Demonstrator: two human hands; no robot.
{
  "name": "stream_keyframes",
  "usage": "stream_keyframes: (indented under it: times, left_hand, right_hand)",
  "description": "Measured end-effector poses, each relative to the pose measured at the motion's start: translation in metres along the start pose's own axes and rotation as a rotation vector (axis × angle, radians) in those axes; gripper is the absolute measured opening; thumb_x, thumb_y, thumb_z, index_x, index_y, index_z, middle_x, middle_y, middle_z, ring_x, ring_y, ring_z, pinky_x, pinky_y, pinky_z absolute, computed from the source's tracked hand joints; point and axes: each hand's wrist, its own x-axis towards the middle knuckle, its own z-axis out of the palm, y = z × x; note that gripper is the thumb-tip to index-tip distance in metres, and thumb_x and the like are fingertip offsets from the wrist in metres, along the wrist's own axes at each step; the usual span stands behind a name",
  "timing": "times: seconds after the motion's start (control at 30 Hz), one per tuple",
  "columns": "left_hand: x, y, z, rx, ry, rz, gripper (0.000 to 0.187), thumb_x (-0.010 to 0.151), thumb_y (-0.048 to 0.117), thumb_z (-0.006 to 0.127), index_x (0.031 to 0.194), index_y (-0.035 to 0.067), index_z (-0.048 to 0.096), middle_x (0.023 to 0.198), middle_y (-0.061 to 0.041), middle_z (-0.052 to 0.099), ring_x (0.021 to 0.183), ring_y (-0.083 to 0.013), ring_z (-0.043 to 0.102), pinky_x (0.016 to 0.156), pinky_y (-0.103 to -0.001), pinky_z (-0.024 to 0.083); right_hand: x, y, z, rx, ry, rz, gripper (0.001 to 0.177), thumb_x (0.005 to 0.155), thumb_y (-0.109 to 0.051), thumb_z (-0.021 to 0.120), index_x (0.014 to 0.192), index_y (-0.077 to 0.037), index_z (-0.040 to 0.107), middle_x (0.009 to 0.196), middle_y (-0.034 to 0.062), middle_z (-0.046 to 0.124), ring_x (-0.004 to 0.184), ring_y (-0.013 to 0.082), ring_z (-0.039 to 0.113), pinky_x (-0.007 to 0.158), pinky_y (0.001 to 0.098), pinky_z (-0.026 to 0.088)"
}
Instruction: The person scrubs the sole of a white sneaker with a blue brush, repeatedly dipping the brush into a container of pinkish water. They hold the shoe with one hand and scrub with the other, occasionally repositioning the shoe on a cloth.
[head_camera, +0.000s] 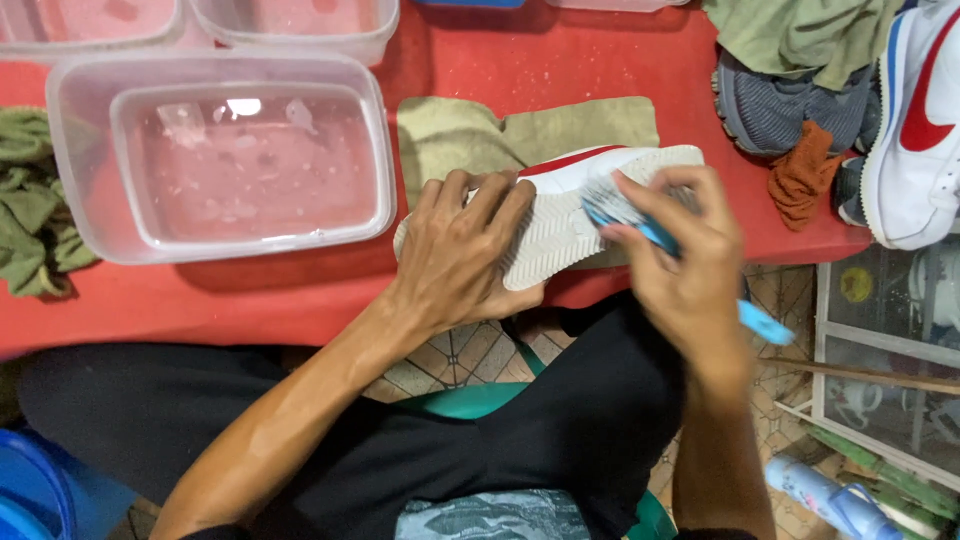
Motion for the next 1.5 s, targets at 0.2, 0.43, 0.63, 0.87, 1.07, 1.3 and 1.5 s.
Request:
stream_keyframes:
  times: [0.2,0.43,0.63,0.87,1.07,1.3,1.5]
  left_hand:
    - [-0.004,-0.006,0.004,0.038,-0.066,0.037,0.08,0.081,0.074,0.054,0.123,0.006,0.056,0.119,-0.015,0.061,0.09,-0.0322,0.056,0.07,-0.044,0.044]
    - [-0.007,-0.004,0.01,0.042,-0.029,0.034,0.079,0.081,0.073,0.056,0.121,0.006,0.057,0.119,-0.017,0.063,0.093,-0.0326,0.06,0.07,-0.043,0.048]
    - [-0.009,-0.006,0.017,0.073,-0.065,0.029,0.088,0.079,0.082,0.057,0.125,0.007,0.055,0.123,-0.016,0.06,0.099,-0.0329,0.06,0.075,-0.045,0.051]
    - [-0.007,-0.008,0.011,0.032,-0.029,0.023,0.085,0.082,0.078,0.053,0.125,0.005,0.054,0.119,-0.019,0.061,0.094,-0.0316,0.06,0.072,-0.043,0.049]
    - [-0.001,-0.005,0.004,-0.03,-0.027,0.031,0.079,0.076,0.072,0.06,0.12,0.006,0.056,0.116,-0.015,0.063,0.091,-0.0324,0.057,0.069,-0.043,0.042]
    - [-0.001,0.002,-0.002,-0.011,-0.081,0.061,0.089,0.08,0.079,0.046,0.126,0.003,0.057,0.124,-0.015,0.061,0.091,-0.0353,0.055,0.071,-0.05,0.044]
    - [0.009,0.002,-0.004,-0.044,-0.058,0.006,0.088,0.069,0.075,0.068,0.122,0.006,0.063,0.116,-0.014,0.066,0.092,-0.035,0.06,0.071,-0.046,0.047]
  right_hand:
    - [0.013,-0.009,0.002,-0.019,-0.063,0.006,0.033,0.099,0.001,0.082,0.13,0.0,0.072,0.114,0.0179,0.052,0.107,0.031,0.057,0.078,0.0369,0.052]
    - [0.004,-0.007,-0.004,-0.043,-0.09,-0.024,0.032,0.103,0.001,0.082,0.134,0.003,0.073,0.116,0.0184,0.052,0.11,0.0324,0.056,0.097,0.0413,0.045]
    - [0.0,-0.021,-0.023,-0.042,-0.221,0.105,0.036,0.101,-0.004,0.081,0.135,0.003,0.073,0.115,0.0153,0.054,0.107,0.0272,0.054,0.091,0.0357,0.044]
    - [0.005,-0.017,-0.004,-0.084,-0.149,0.017,0.033,0.101,-0.004,0.083,0.132,0.005,0.075,0.118,0.02,0.053,0.11,0.035,0.057,0.095,0.0411,0.043]
    - [0.002,-0.037,0.004,-0.005,0.01,0.088,0.034,0.1,0.007,0.081,0.133,0.006,0.072,0.117,0.0188,0.048,0.104,0.0289,0.054,0.057,0.0316,0.051]
    - [-0.016,-0.04,0.022,-0.045,0.163,0.113,0.033,0.099,-0.004,0.077,0.131,0.003,0.069,0.112,0.0186,0.049,0.106,0.0342,0.058,0.091,0.041,0.05]
    - [-0.013,-0.032,0.034,-0.033,0.254,0.219,0.034,0.095,-0.019,0.079,0.124,-0.002,0.074,0.109,0.0124,0.053,0.092,0.0288,0.06,0.075,0.0377,0.05]
